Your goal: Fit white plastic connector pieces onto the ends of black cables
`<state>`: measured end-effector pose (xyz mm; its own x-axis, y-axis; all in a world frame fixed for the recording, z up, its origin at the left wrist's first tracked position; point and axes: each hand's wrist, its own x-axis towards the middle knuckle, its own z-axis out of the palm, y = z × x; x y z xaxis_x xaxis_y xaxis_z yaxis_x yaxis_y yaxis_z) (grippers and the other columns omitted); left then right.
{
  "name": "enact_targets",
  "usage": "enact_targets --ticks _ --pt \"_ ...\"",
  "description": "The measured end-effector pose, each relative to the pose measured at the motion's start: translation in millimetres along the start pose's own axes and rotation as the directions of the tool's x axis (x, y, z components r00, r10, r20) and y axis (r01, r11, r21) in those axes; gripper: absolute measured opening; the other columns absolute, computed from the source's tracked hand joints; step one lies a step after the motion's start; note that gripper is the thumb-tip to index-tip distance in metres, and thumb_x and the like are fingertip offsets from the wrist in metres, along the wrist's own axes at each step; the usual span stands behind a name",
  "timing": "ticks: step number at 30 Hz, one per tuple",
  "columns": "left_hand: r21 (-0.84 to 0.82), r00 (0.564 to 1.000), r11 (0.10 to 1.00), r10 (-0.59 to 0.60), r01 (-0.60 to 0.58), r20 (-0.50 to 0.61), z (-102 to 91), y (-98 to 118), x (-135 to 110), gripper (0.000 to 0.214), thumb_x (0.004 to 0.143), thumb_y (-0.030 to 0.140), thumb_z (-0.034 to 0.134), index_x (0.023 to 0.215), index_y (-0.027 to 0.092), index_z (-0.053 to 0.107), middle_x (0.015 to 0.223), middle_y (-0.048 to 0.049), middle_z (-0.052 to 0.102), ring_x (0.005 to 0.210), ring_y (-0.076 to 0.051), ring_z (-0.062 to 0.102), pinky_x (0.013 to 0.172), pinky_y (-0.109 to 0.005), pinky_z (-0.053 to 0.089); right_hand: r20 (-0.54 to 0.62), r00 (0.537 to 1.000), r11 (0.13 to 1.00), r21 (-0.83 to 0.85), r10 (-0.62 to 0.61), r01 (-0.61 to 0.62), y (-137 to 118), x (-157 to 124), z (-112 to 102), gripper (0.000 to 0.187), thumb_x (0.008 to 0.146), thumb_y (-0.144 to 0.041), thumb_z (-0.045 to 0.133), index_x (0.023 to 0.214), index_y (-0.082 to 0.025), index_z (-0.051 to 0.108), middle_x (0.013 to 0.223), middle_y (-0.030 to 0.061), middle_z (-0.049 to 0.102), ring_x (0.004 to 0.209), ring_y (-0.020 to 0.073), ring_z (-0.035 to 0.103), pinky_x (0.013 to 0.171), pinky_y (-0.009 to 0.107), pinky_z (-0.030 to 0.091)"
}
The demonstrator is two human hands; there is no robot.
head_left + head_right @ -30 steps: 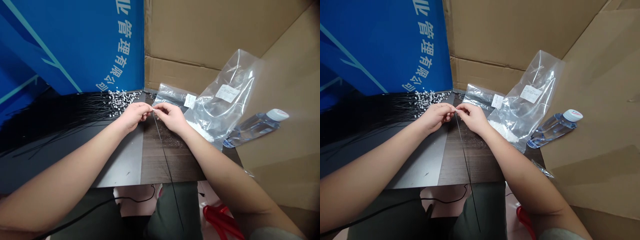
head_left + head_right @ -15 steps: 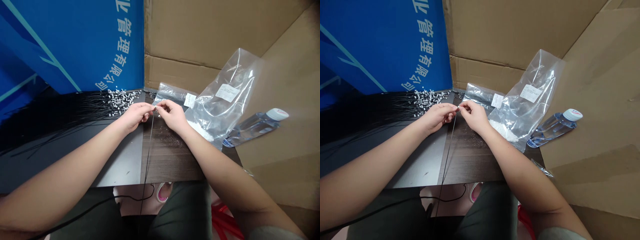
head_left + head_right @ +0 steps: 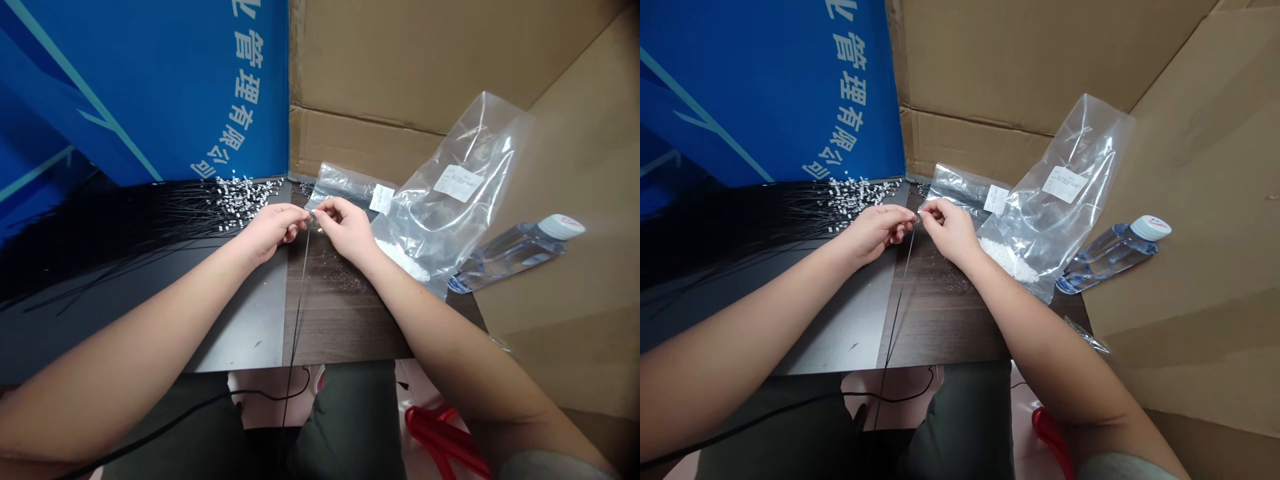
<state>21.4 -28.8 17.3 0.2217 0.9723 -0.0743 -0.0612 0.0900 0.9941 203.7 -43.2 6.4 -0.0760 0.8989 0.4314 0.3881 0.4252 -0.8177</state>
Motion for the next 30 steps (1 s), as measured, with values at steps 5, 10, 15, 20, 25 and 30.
enact_targets --ticks 5,10,15,20,25,30 --pt "0.035 0.999 0.999 0.034 -0.035 0.008 0.8 0.8 -2.7 0.013 0.072 0.027 0.079 0.071 0.016 0.073 0.065 -0.0025 0.061 0.051 -0.008 0.046 0.048 -0.024 0.027 0.002 1.000 1.000 -0.014 0.001 -0.001 0.5 -0.6 -0.1 0.010 0.093 -0.030 0.065 0.090 -0.023 0.070 0.083 -0.0001 0.068 0.074 0.0160 0.057 0.076 0.032 0.047" --pt "0.064 0.998 0.996 0.059 -0.060 0.014 0.7 -0.9 -2.6 0.013 0.071 0.028 0.078 0.071 0.016 0.073 0.066 -0.0029 0.062 0.052 -0.009 0.047 0.049 -0.025 0.028 0.001 1.000 1.000 -0.009 -0.012 0.012 -0.5 -1.1 0.2 0.009 0.093 -0.029 0.065 0.089 -0.022 0.070 0.083 -0.0001 0.069 0.074 0.0157 0.057 0.076 0.032 0.046" --pt "0.107 0.997 0.991 0.071 -0.074 0.033 0.2 -1.4 -2.1 0.013 0.071 0.029 0.076 0.072 0.016 0.073 0.067 -0.0014 0.062 0.054 -0.009 0.047 0.051 -0.025 0.030 0.005 1.000 1.000 -0.028 -0.010 0.010 -1.5 -0.9 0.6 0.008 0.093 -0.027 0.066 0.090 -0.021 0.071 0.082 0.0000 0.069 0.073 0.0153 0.058 0.075 0.032 0.046" --pt "0.145 0.992 0.982 0.118 -0.122 0.039 -0.5 -2.5 -0.4 0.010 0.071 0.027 0.073 0.070 0.017 0.072 0.068 -0.0001 0.062 0.056 -0.009 0.047 0.055 -0.026 0.033 0.011 1.000 0.999 -0.031 -0.022 0.023 -2.6 -0.6 1.5 0.006 0.093 -0.024 0.067 0.090 -0.020 0.071 0.081 0.0000 0.070 0.071 0.0143 0.059 0.073 0.031 0.046" --pt "0.254 0.978 0.945 0.199 -0.208 0.062 -1.5 -4.6 0.8 0.013 0.074 0.029 0.071 0.069 0.018 0.070 0.068 0.0003 0.063 0.057 -0.010 0.047 0.057 -0.027 0.036 0.026 1.000 0.999 -0.030 -0.011 0.012 -2.9 -0.4 1.6 0.006 0.094 -0.023 0.065 0.090 -0.020 0.069 0.081 -0.0003 0.071 0.071 0.0147 0.061 0.073 0.032 0.046" --pt "0.333 0.973 0.914 0.219 -0.229 0.068 -3.1 -5.6 1.6 0.013 0.077 0.029 0.066 0.072 0.017 0.070 0.069 0.0002 0.064 0.058 -0.011 0.049 0.060 -0.028 0.039 0.038 0.999 0.999 -0.025 -0.022 0.023 -1.6 -0.4 1.4 0.006 0.094 -0.024 0.065 0.090 -0.021 0.069 0.081 -0.0003 0.070 0.072 0.0150 0.060 0.074 0.032 0.046"
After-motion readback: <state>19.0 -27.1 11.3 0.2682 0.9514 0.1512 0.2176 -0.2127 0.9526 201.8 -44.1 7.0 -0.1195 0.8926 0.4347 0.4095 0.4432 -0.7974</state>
